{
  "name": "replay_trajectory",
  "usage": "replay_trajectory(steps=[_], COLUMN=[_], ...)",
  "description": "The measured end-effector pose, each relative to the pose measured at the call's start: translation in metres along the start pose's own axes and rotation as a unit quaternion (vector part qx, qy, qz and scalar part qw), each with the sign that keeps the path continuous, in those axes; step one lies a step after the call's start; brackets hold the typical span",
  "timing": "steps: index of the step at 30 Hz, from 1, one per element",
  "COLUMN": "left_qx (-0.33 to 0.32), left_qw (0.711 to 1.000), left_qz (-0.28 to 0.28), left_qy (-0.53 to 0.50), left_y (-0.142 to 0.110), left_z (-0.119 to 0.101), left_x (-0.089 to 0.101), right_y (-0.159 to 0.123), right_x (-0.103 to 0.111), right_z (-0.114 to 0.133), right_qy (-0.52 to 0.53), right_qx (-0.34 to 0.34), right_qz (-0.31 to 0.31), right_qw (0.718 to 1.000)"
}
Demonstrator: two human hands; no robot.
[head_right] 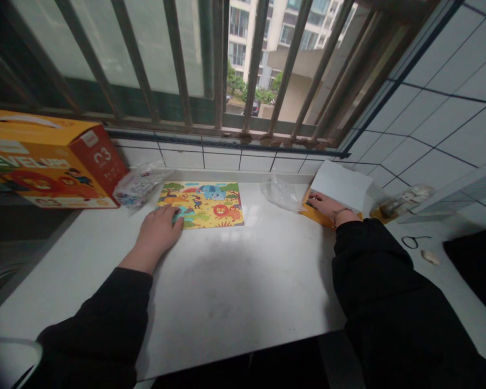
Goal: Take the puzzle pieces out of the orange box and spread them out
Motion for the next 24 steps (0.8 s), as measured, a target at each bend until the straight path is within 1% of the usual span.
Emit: replay_trajectory(steps=[3, 6, 12, 16, 20, 24], left_qx=[-0.003, -0.006, -0.005, -0.008, -0.008, -0.007], left_qw=[1.000, 1.000, 1.000, 1.000, 1.000, 1.000], left_qz=[-0.004, -0.006, 0.001, -0.002, -0.006, -0.006], left_qy=[0.008, 0.012, 0.016, 0.018, 0.018, 0.004], left_y=[0.001, 0.001, 0.000, 0.000, 0.001, 0.002], left_z=[0.000, -0.001, -0.001, -0.002, 0.000, 0.002], left_x=[0.000, 0.000, 0.002, 0.002, 0.000, -0.003], right_y=[-0.001, -0.001, 0.002, 0.006, 0.010, 0.009], right_x=[0.001, 0.003, 0.005, 0.003, -0.002, -0.003], right_z=[-0.003, -0.008, -0.016, -0.012, -0.006, -0.003], right_qy=[0.037, 0.053, 0.025, -0.012, -0.059, -0.070], right_qx=[-0.006, -0.012, -0.039, -0.044, -0.061, -0.050], right_qz=[0.048, 0.062, 0.034, 0.022, -0.009, -0.040], right_qw=[0.998, 0.997, 0.998, 0.999, 0.996, 0.995])
Point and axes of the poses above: each hand's wrist, its own y-axis towards the middle knuckle, its own x-axis out of the back of the hand, z = x × y, the point moved 1 cm from there along y, towards the middle knuckle, and after that the axes turned 2 degrees about y, right-handed, at the moved point
